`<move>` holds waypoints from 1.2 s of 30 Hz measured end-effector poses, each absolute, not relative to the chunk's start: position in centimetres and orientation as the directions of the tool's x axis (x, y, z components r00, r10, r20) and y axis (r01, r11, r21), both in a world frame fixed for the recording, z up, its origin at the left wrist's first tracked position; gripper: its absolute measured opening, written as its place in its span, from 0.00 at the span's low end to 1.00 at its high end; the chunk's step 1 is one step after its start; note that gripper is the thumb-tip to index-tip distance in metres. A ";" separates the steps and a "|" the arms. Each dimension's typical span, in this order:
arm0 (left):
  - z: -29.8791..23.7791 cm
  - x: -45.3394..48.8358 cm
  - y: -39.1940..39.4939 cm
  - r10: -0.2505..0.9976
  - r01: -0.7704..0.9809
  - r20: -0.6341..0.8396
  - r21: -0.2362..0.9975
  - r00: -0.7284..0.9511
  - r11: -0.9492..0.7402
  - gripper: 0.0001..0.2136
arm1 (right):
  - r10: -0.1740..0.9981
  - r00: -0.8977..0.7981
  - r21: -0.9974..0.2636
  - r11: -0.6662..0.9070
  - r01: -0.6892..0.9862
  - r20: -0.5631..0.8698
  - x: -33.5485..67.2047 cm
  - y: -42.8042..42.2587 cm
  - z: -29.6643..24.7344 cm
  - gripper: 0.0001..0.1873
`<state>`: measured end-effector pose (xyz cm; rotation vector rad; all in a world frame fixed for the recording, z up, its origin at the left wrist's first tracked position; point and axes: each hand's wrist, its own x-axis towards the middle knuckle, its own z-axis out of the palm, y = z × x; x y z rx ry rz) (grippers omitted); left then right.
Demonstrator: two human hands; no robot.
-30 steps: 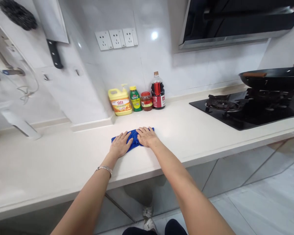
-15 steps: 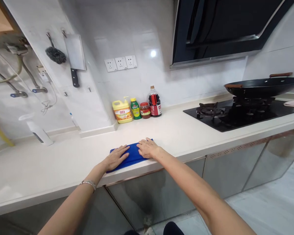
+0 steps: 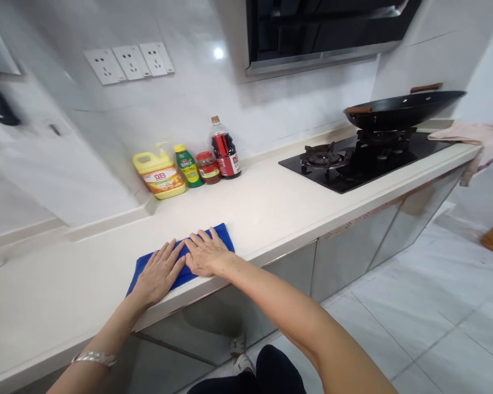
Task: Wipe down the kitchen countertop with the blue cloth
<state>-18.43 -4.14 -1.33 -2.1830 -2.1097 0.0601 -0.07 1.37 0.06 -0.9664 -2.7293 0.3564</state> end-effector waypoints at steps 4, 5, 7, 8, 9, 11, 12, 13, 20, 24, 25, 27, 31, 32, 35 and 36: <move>-1.4 -16.1 -3.5 0.993 0.990 0.073 -0.115 0.089 -0.080 0.29 | 0.637 -0.760 -0.316 0.752 0.578 0.125 2.8 1.7 0.1 0.33; -1.4 -15.1 -3.2 0.992 0.989 0.076 -0.118 0.099 -0.090 0.29 | 0.640 -0.758 -0.321 0.750 0.579 0.129 3.8 2.0 -0.1 0.34; -1.3 -12.7 -2.4 0.991 0.987 0.072 -0.120 0.115 -0.106 0.29 | 0.647 -0.750 -0.335 0.742 0.580 0.136 6.0 2.7 -0.4 0.34; -1.2 -11.4 -2.0 0.990 0.986 0.069 -0.120 0.124 -0.115 0.29 | 0.652 -0.746 -0.343 0.737 0.582 0.135 7.3 3.2 -0.5 0.34; -1.1 -10.0 -1.5 0.989 0.985 0.065 -0.120 0.133 -0.124 0.29 | 0.658 -0.741 -0.350 0.731 0.586 0.132 8.6 3.8 -0.6 0.34; -0.9 -7.1 -0.5 0.986 0.983 0.063 -0.115 0.152 -0.145 0.29 | 0.672 -0.731 -0.364 0.714 0.598 0.118 11.5 4.9 -0.7 0.34; -0.7 -5.6 0.1 0.984 0.981 0.062 -0.109 0.165 -0.157 0.29 | 0.680 -0.725 -0.369 0.705 0.606 0.109 13.0 5.4 -0.7 0.34; -0.6 -4.2 0.7 0.983 0.980 0.059 -0.102 0.176 -0.170 0.28 | 0.689 -0.717 -0.375 0.695 0.614 0.102 14.5 5.9 -0.7 0.34; -0.4 4.5 5.3 0.961 0.960 0.014 -0.055 0.275 -0.274 0.30 | 0.768 -0.634 -0.377 0.617 0.690 0.097 24.0 9.3 -1.4 0.36; -0.6 7.9 8.7 0.940 0.940 0.024 -0.007 0.341 -0.341 0.31 | 0.811 -0.578 -0.362 0.567 0.740 0.091 27.7 11.6 -1.9 0.37; -0.7 8.5 9.6 0.936 0.936 0.021 0.007 0.350 -0.351 0.31 | 0.822 -0.563 -0.354 0.553 0.754 0.086 28.4 12.3 -2.1 0.37; -0.7 9.7 11.4 0.932 0.932 0.013 0.033 0.362 -0.362 0.31 | 0.843 -0.532 -0.333 0.524 0.784 0.074 29.5 13.8 -2.3 0.37; -0.9 11.2 14.9 0.928 0.925 0.023 0.074 0.371 -0.372 0.32 | 0.865 -0.494 -0.300 0.495 0.816 0.084 30.7 16.9 -2.4 0.36; -0.9 11.4 15.8 0.928 0.925 0.027 0.081 0.371 -0.372 0.32 | 0.868 -0.490 -0.290 0.491 0.821 0.083 30.8 17.7 -2.4 0.36; -1.0 11.8 18.0 0.931 0.927 0.019 0.094 0.364 -0.364 0.32 | 0.879 -0.471 -0.256 0.474 0.842 0.079 30.8 20.0 -2.5 0.36; -0.9 11.8 18.6 0.933 0.928 0.014 0.096 0.361 -0.361 0.32 | 0.884 -0.460 -0.247 0.465 0.850 0.082 30.6 20.7 -2.5 0.36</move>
